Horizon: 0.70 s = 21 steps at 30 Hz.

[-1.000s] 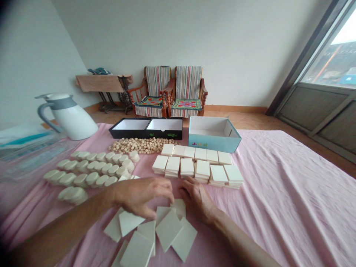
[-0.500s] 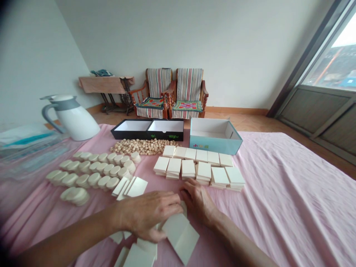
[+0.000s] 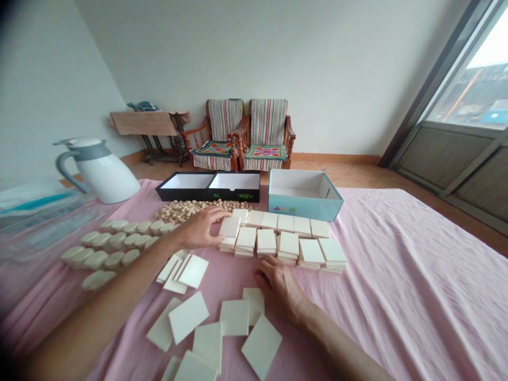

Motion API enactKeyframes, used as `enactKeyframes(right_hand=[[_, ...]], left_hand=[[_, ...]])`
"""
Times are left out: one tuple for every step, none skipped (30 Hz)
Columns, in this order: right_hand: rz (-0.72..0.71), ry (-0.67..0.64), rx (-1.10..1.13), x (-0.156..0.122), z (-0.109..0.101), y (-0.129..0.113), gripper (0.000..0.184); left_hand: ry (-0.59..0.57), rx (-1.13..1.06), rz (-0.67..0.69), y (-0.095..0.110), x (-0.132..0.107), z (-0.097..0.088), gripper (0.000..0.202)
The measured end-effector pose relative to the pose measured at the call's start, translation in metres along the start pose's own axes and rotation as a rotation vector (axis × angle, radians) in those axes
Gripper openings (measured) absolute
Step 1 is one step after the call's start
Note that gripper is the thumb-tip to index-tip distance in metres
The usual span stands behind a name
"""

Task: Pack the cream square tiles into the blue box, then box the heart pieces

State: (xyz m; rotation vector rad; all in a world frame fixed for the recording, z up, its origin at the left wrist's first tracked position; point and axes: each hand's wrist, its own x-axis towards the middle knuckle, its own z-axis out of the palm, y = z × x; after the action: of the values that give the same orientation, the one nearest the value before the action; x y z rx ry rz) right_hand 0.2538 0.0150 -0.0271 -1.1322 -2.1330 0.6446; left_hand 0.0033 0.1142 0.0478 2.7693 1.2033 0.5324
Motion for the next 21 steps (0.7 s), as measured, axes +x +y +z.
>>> enactKeyframes(right_hand=[[-0.001, 0.0, -0.003, 0.0, 0.0, 0.0, 0.017], [-0.003, 0.001, -0.006, 0.0, 0.001, 0.001, 0.017], [-0.006, 0.004, -0.008, 0.0, 0.001, 0.002, 0.016], [-0.009, 0.007, -0.009, 0.0, 0.002, 0.002, 0.016], [-0.011, 0.01, -0.008, 0.0, 0.002, 0.003, 0.016], [-0.012, 0.011, -0.006, 0.0, 0.003, 0.003, 0.016], [-0.012, 0.011, -0.002, 0.0, 0.003, 0.004, 0.016], [-0.011, 0.011, 0.003, 0.0, 0.003, 0.003, 0.016], [-0.011, 0.009, 0.009, 0.0, 0.003, 0.003, 0.016], [-0.012, 0.006, 0.013, 0.0, 0.003, 0.003, 0.016], [-0.011, 0.005, 0.016, 0.0, 0.003, 0.003, 0.016], [-0.009, 0.004, 0.018, 0.0, 0.003, 0.003, 0.015], [-0.006, 0.002, 0.018, 0.0, 0.003, 0.003, 0.015], [-0.003, 0.002, 0.017, 0.0, 0.003, 0.003, 0.015], [-0.001, 0.003, 0.014, 0.0, 0.003, 0.003, 0.015], [0.0, 0.007, 0.01, 0.0, 0.003, 0.003, 0.014], [-0.002, 0.01, 0.007, 0.0, 0.003, 0.003, 0.014], [-0.003, 0.013, 0.003, 0.0, 0.003, 0.003, 0.014], [-0.004, 0.017, 0.001, 0.0, 0.003, 0.003, 0.014], [-0.005, 0.017, 0.003, 0.0, 0.003, 0.003, 0.014], [-0.006, 0.013, 0.007, 0.0, 0.003, 0.003, 0.015]], left_hand=[[-0.008, -0.001, 0.004, -0.002, 0.0, 0.002, 0.053], [-0.008, -0.005, 0.008, -0.002, -0.001, 0.004, 0.053], [0.004, -0.013, 0.008, 0.001, -0.002, 0.004, 0.052], [0.027, -0.025, 0.004, 0.005, -0.004, 0.003, 0.05], [0.049, -0.04, 0.0, 0.011, -0.005, 0.001, 0.046], [0.061, -0.06, -0.003, 0.02, -0.007, -0.002, 0.04], [0.039, -0.087, 0.008, 0.029, -0.008, -0.005, 0.034], [-0.021, -0.12, 0.043, 0.04, -0.01, -0.008, 0.026], [-0.125, -0.162, 0.088, 0.051, -0.013, -0.011, 0.021], [-0.25, -0.193, 0.139, 0.063, -0.016, -0.012, 0.019], [-0.355, -0.192, 0.17, 0.075, -0.02, -0.012, 0.022], [-0.415, -0.152, 0.174, 0.086, -0.024, -0.011, 0.027], [-0.448, -0.094, 0.172, 0.096, -0.029, -0.008, 0.032], [-0.476, -0.04, 0.179, 0.105, -0.033, -0.005, 0.037], [-0.492, 0.002, 0.188, 0.113, -0.038, -0.001, 0.042], [-0.491, 0.035, 0.198, 0.119, -0.041, 0.003, 0.046], [-0.491, 0.055, 0.207, 0.123, -0.044, 0.006, 0.047], [-0.489, 0.067, 0.214, 0.126, -0.046, 0.009, 0.046], [-0.485, 0.071, 0.218, 0.128, -0.047, 0.011, 0.045], [-0.481, 0.071, 0.217, 0.128, -0.047, 0.012, 0.043], [-0.473, 0.069, 0.208, 0.127, -0.047, 0.013, 0.041]])
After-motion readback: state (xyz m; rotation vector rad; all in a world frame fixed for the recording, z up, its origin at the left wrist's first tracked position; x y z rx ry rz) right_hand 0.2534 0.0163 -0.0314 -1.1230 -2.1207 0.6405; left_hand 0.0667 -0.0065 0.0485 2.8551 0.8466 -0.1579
